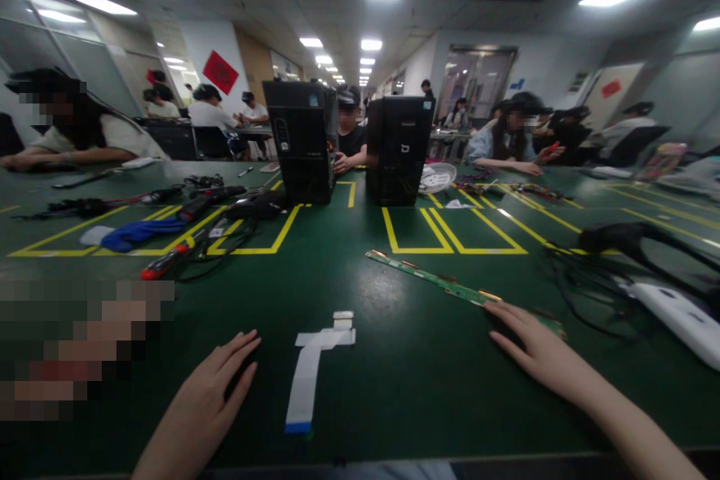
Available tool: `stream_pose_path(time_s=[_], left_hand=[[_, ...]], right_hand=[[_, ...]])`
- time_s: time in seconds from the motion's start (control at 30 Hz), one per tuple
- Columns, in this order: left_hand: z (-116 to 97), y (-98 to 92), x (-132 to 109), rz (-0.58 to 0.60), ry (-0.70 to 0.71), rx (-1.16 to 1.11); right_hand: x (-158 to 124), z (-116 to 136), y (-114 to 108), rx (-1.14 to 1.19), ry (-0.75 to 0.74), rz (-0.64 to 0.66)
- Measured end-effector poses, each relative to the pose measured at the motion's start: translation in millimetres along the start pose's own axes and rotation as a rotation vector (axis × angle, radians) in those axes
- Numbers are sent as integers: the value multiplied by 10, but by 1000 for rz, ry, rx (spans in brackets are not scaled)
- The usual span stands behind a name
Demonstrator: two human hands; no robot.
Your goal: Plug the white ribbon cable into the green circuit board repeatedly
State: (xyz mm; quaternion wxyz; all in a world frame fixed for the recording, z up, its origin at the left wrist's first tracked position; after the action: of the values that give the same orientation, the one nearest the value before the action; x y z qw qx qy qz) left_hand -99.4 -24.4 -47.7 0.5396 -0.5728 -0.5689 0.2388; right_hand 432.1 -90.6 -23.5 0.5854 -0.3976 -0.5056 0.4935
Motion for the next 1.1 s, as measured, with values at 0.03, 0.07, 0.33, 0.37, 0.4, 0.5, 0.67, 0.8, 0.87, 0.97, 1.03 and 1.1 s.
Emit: stream_pose_path(time_s=[0.03,0.07,0.33,0.37,0.4,0.5,0.67,0.8,0.87,0.97,1.03,1.1], left_hand=[[0,1,0,-3,-2,-2],[1,3,1,-6,-5,-2],[9,-1,0,9,3,25],[14,2,0,11,5,25],[20,7,1,12,6,24],[38,25,4,1,9,21],[58,38,4,4,3,34],[67,34,-2,8,8,45],[63,34,-2,8,16,47],[53,34,4,6,14,49],[53,31,9,5,8,52],[59,25,15,5,7,47]], right_hand=[[36,35,-3,44,-58,42],[76,71,-5,78,-105,80],[522,466,52,184,-362,172],[577,523,70,192,-397,175],[628,579,89,199,-429,178],[756,739,148,220,-495,181],[876,1005,207,243,-573,167],[891,1160,211,237,-598,155],[880,1199,206,230,-607,156],[864,1207,203,216,-609,147],[859,1187,206,205,-597,125],[856,1155,213,192,-577,97]])
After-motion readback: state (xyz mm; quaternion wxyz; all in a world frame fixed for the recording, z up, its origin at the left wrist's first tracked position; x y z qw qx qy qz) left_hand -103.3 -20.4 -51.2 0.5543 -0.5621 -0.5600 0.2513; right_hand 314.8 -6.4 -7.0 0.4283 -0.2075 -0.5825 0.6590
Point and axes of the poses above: each hand's wrist, its own x-axis towards the middle knuckle, its own y-axis out of the palm, z = x × y, the point moved 2 cm from there along x, towards the middle knuckle, and after that the axes turned 5 degrees about -y, right-handed, at the moved point
